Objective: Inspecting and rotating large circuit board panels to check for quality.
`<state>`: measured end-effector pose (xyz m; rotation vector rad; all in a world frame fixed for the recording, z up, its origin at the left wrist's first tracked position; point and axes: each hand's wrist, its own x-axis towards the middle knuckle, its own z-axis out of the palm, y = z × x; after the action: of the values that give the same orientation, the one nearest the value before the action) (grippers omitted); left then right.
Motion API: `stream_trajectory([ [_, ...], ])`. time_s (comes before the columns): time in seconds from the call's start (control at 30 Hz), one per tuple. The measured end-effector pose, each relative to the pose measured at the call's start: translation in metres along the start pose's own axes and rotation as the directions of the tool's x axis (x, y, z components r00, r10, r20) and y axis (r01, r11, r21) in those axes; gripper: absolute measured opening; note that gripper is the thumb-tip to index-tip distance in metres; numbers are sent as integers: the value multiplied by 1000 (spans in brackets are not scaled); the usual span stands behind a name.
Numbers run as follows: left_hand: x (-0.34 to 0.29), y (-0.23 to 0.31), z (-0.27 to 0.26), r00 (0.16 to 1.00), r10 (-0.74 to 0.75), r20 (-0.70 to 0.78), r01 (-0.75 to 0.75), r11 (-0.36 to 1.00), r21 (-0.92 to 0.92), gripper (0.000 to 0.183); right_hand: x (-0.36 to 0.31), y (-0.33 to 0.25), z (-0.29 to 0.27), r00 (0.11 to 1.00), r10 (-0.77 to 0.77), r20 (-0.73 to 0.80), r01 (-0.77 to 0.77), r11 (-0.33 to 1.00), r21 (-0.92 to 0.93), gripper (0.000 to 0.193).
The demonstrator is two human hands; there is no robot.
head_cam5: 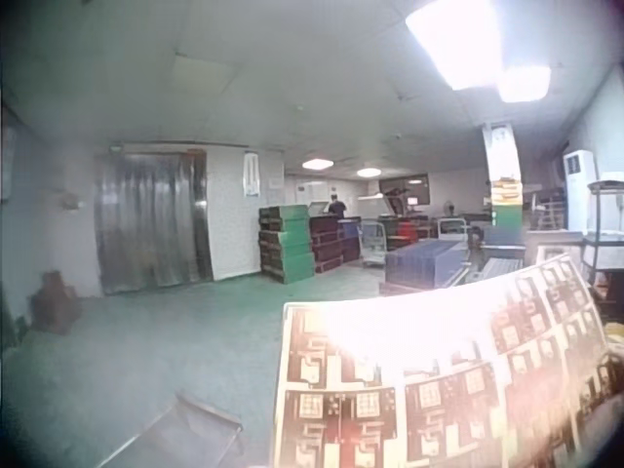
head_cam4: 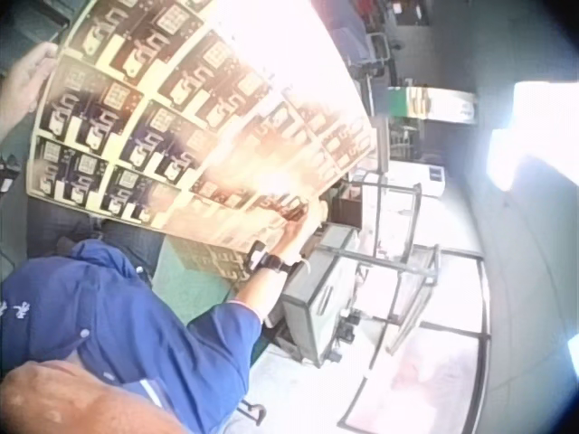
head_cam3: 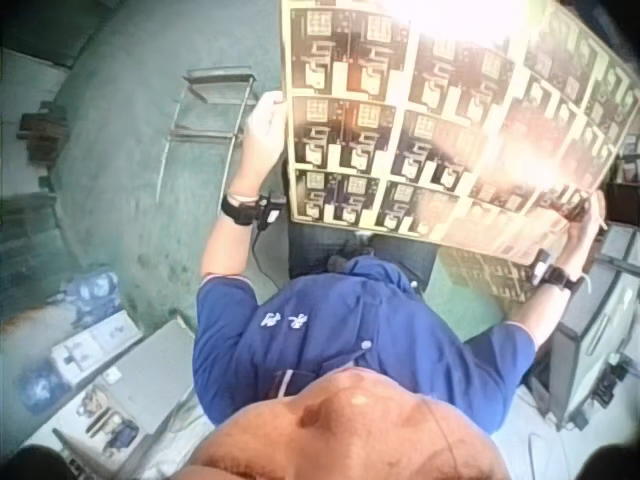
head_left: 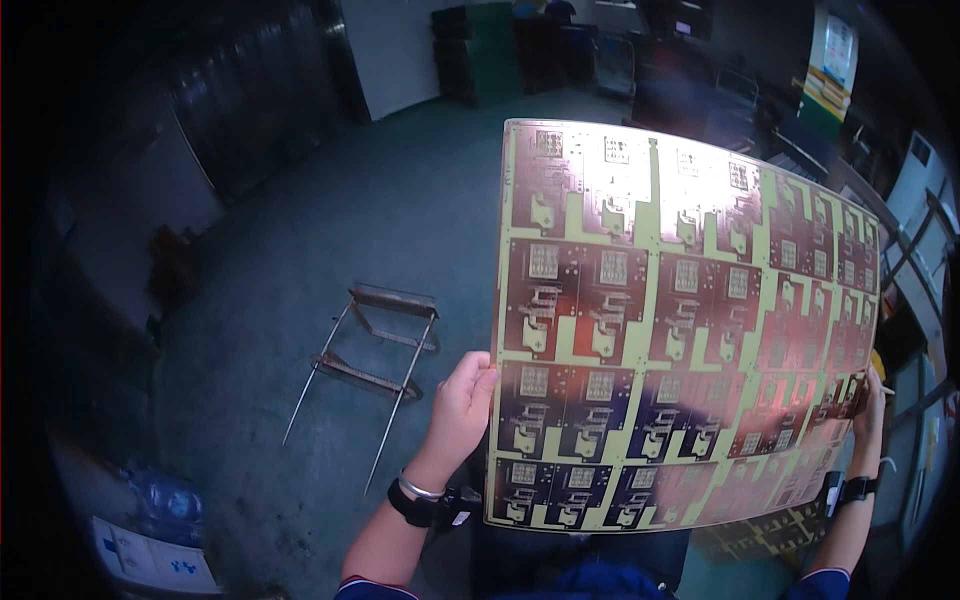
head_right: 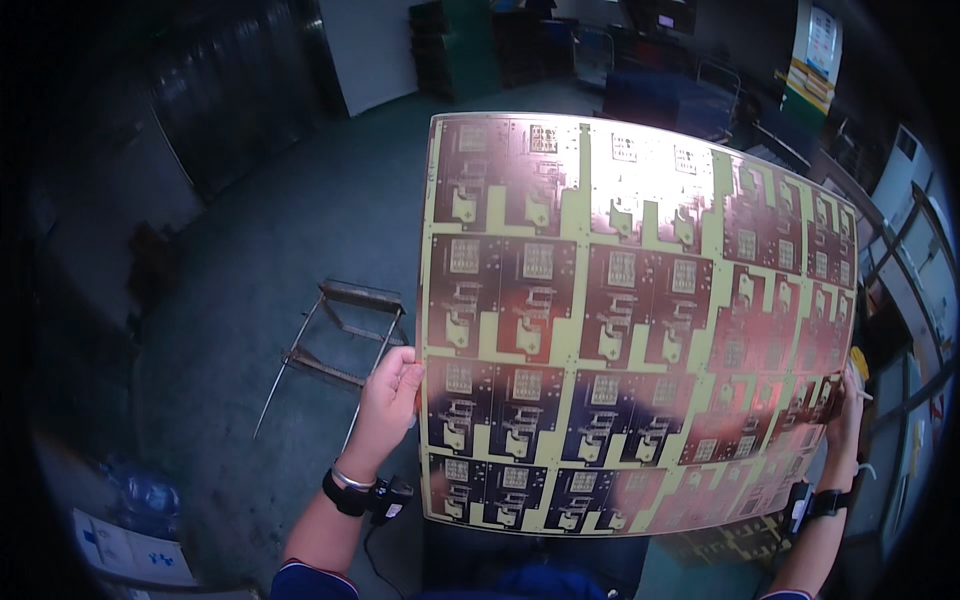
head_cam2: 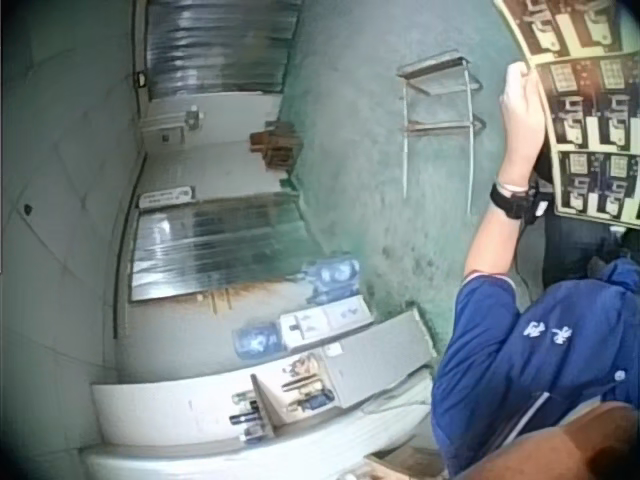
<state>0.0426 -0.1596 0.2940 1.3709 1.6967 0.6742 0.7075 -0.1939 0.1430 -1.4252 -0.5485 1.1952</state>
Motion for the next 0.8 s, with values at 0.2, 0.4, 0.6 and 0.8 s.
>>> stream_trajectory([
  [0.2, -15, 5, -5, 970, 204, -132, -188, 975, 122, 10, -15, -6, 13, 999, -33, -30, 33, 999, -13, 35],
  [0.4, 10, -33, 20, 967, 43, -251, -117, 950, -288, 7, 13, 41, 15, 966, -260, -7, 253, 935, 246, 42],
  [0.6, 28, -52, 35, 832, 452, -322, -502, 860, -89, 18, -95, 99, 30, 938, -165, -305, 265, 909, 322, 47],
  [0.8, 10, -17, 38, 990, -49, 131, 140, 367, -920, 45, -230, 179, -132, 926, -30, -376, 189, 899, 395, 48],
])
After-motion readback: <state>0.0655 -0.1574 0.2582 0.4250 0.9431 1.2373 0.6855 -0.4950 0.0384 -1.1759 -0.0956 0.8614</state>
